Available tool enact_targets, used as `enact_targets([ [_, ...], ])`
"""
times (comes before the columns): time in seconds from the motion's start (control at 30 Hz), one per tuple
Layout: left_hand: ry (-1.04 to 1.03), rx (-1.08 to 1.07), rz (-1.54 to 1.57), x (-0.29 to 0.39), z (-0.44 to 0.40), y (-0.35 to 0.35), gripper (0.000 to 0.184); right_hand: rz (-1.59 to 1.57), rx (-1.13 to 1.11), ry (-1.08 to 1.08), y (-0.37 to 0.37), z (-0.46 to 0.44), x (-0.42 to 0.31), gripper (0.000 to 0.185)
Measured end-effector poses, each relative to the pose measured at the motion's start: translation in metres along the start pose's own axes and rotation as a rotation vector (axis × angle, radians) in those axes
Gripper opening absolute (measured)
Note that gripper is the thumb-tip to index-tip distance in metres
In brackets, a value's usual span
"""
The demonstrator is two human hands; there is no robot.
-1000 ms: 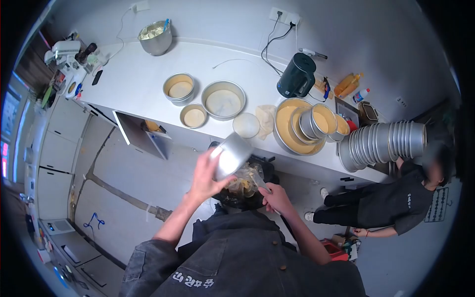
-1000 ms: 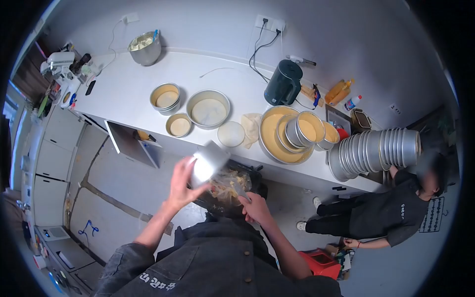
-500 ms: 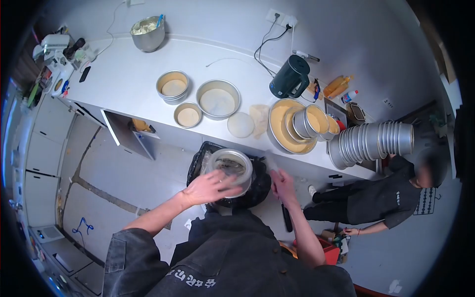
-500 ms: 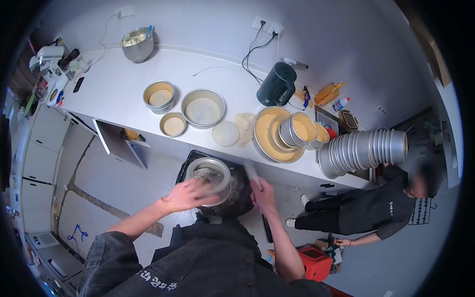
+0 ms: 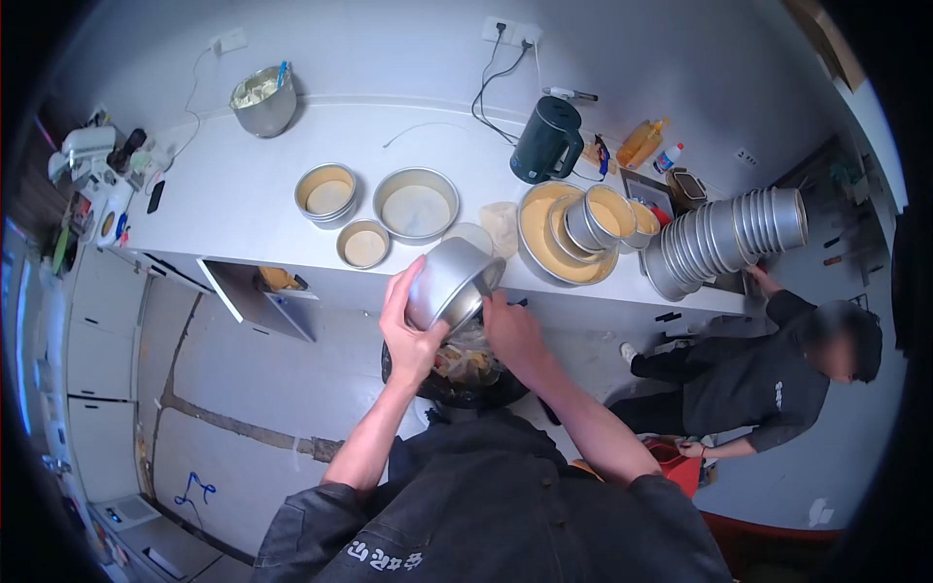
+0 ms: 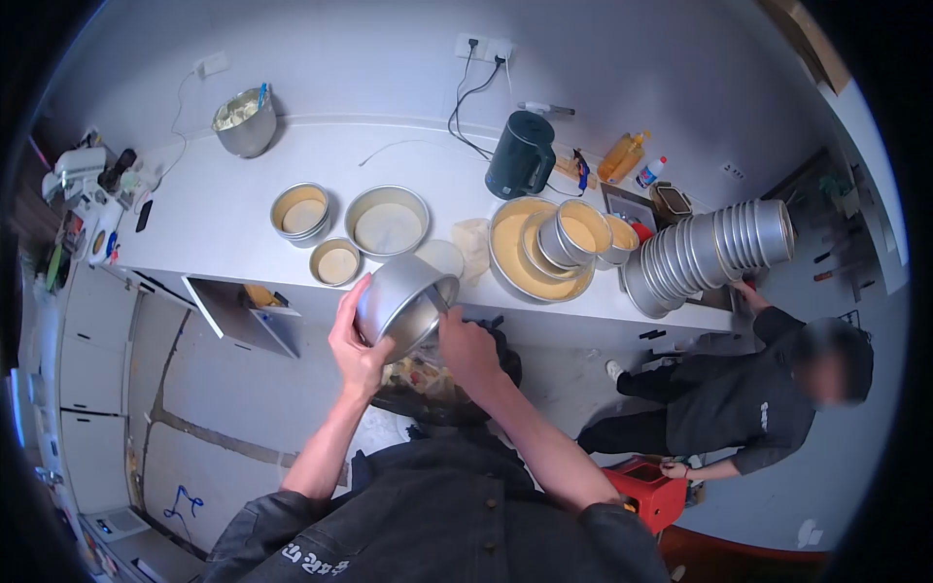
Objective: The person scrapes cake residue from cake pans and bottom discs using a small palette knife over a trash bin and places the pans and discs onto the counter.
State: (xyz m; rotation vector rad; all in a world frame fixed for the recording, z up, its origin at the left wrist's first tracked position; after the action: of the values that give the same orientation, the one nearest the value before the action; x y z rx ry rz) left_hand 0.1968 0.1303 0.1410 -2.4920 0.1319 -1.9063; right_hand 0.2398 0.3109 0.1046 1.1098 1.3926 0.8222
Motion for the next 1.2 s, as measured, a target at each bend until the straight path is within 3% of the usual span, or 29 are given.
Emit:
enact_targets([
  [0.03, -0.067, 0.0, -0.023, 0.002, 0.0, -0.001, 0.082, -0.006, 0.006, -0.005, -0.003, 0.003, -0.004, 0.014],
  [0.1, -0.062, 0.002, 0.01, -0.001, 0.001, -0.002, 0.082, -0.632, -0.425, -0.305, 0.003, 0.019, -0.024, 0.012],
  [0.13, -0.049, 0.011, 0.044, -0.004, 0.004, -0.002, 0.082, -0.78, -0.529, -0.241, 0.003, 0.028, -0.035, 0.018],
  [0.23, -0.001, 0.058, 0.183, -0.011, 0.011, -0.001, 0.086, -1.295, -0.777, -0.422, 0.004, 0.04, -0.044, 0.028],
  [0.37, 0.013, 0.035, 0.181, -0.009, 0.021, -0.01, 0.09, -1.393, -0.606, -0.575, -0.007, 0.042, -0.016, 0.029],
  [0.43, 0.037, -0.005, 0.102, -0.011, 0.027, -0.012, 0.091, -1.155, -0.38, -0.521, -0.002, 0.038, -0.002, 0.027],
  [0.47, 0.038, -0.018, 0.093, -0.005, 0.025, -0.012, 0.091, -0.879, -0.265, -0.372, -0.003, 0.035, 0.005, 0.024],
  [0.5, 0.018, -0.013, -0.027, 0.002, 0.022, -0.01, 0.089, -0.894, -0.258, -0.379, -0.006, 0.036, 0.014, 0.024],
  [0.57, -0.004, -0.021, -0.154, 0.017, 0.009, -0.005, 0.088, -0.237, 0.071, 0.074, 0.007, 0.03, 0.025, 0.024],
  [0.63, 0.135, -0.256, -0.46, 0.027, -0.015, -0.009, 0.088, -0.164, 0.029, 0.13, 0.022, 0.022, 0.029, 0.024],
  [0.7, 0.111, -0.313, -0.513, 0.032, -0.022, -0.022, 0.083, 0.016, 0.097, 0.213, 0.029, 0.016, 0.035, 0.024],
  [0.8, -0.173, -0.264, -0.479, 0.023, -0.009, -0.043, 0.075, 0.032, 0.009, 0.12, 0.003, 0.023, 0.045, 0.024],
  [0.83, -0.179, -0.255, -0.486, 0.022, -0.008, -0.048, 0.075, 0.011, -0.002, 0.077, -0.01, 0.029, 0.043, 0.024],
  [0.9, -0.013, -0.143, -0.295, 0.019, -0.005, -0.048, 0.078, -0.885, -0.554, -0.257, -0.003, 0.046, 0.013, 0.027],
  [0.97, 0.042, -0.06, -0.246, 0.0, 0.002, -0.044, 0.076, -1.376, -0.918, -0.449, 0.006, 0.056, -0.007, 0.027],
  [1.07, -0.114, 0.086, -0.168, -0.012, 0.017, -0.039, 0.072, -1.987, -1.151, -0.5, 0.009, 0.054, 0.0, 0.033],
  [1.17, -0.009, 0.036, -0.273, -0.023, 0.025, -0.046, 0.074, -1.764, -1.065, -0.498, 0.008, 0.055, 0.019, 0.034],
  [1.2, -0.009, 0.05, -0.27, -0.028, 0.028, -0.043, 0.074, -1.549, -1.082, -0.42, -0.008, 0.06, 0.04, 0.036],
])
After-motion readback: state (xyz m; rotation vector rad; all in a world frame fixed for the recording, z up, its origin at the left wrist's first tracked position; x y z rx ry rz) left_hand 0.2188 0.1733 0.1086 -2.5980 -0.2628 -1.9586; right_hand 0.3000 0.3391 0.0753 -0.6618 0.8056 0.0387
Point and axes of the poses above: each hand's wrist, its own z-axis away from the middle knuckle, its own y-axis out of the back of the hand, x = y × z, the point moved 3 cm from there along -z, towards the middle knuckle, and after that the axes turned 4 degrees about y, right-handed, at the moved point
